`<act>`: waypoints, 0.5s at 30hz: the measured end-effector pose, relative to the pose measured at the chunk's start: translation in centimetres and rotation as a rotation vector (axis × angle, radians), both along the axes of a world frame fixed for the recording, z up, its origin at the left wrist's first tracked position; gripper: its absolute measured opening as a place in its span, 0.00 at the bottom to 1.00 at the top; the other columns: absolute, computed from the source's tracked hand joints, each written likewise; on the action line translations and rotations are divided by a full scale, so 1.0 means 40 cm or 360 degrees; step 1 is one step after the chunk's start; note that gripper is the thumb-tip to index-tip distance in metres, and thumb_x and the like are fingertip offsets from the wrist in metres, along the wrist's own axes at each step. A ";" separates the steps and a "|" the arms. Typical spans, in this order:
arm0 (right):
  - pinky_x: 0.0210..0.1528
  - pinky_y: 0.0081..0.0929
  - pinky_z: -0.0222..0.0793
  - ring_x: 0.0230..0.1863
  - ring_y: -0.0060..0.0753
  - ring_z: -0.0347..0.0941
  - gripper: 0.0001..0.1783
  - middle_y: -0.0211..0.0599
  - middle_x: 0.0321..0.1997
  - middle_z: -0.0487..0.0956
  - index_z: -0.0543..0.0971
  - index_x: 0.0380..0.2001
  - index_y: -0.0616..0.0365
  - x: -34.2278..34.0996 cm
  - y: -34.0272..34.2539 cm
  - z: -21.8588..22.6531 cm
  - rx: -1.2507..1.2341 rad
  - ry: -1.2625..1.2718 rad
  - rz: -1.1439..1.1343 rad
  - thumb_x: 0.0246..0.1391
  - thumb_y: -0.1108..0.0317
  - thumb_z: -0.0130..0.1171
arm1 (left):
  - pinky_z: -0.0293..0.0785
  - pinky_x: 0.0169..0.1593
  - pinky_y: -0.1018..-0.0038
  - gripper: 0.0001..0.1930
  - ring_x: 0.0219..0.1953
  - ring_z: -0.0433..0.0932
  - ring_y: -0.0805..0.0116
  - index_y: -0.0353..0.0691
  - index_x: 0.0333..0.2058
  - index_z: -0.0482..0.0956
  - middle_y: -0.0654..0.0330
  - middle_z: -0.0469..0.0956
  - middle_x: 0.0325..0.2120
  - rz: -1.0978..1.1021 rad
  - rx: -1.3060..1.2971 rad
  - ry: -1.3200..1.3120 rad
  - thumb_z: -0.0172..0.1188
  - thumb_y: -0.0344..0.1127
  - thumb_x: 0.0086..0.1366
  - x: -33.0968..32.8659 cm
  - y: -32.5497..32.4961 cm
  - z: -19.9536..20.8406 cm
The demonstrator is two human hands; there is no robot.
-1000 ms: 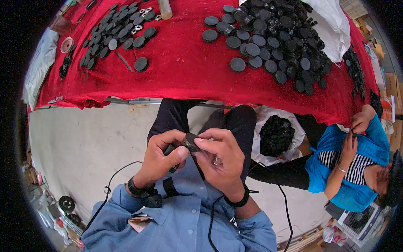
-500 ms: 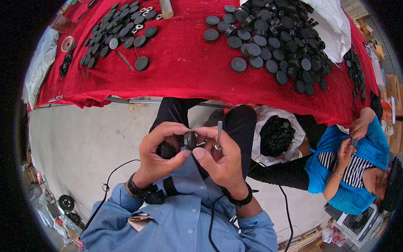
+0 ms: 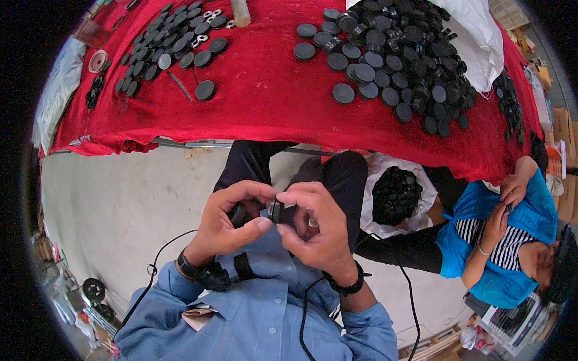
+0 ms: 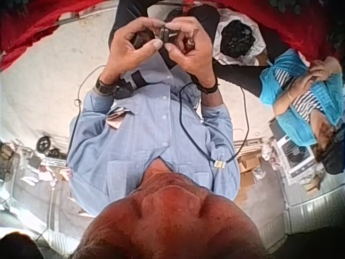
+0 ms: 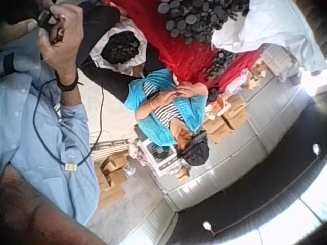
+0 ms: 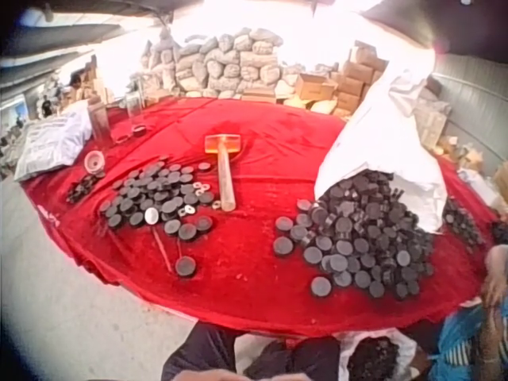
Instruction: Inspecting and trimming small circular plastic parts using a screwdriver.
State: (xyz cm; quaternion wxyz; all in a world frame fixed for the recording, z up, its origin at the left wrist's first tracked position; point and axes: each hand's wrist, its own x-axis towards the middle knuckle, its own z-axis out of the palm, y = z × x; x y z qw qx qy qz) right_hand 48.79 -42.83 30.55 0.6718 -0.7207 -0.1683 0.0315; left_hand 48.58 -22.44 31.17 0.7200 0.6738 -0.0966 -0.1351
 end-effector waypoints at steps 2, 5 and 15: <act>0.22 0.13 0.60 0.21 0.11 0.64 0.27 0.40 0.47 0.74 0.76 0.48 0.60 0.002 -0.002 0.001 -0.0070 -0.0075 0.0013 0.40 0.83 0.64 | 0.71 0.38 0.83 0.21 0.34 0.75 0.81 0.35 0.49 0.77 0.63 0.78 0.39 -0.0047 0.0046 0.0058 0.67 0.30 0.55 0.001 0.005 0.001; 0.21 0.14 0.60 0.20 0.12 0.64 0.28 0.41 0.48 0.74 0.76 0.48 0.59 0.001 -0.004 -0.001 -0.0106 -0.0137 0.0038 0.38 0.84 0.64 | 0.70 0.36 0.83 0.20 0.33 0.75 0.82 0.35 0.47 0.78 0.63 0.79 0.38 -0.0055 0.0047 0.0051 0.68 0.29 0.54 0.004 0.009 0.009; 0.29 0.19 0.69 0.27 0.24 0.73 0.25 0.41 0.49 0.75 0.78 0.48 0.57 0.003 -0.023 -0.033 -0.0241 -0.0120 -0.0002 0.43 0.83 0.56 | 0.72 0.34 0.83 0.21 0.29 0.77 0.82 0.36 0.45 0.80 0.60 0.81 0.39 0.0020 0.0233 -0.0155 0.70 0.27 0.50 -0.001 0.001 0.006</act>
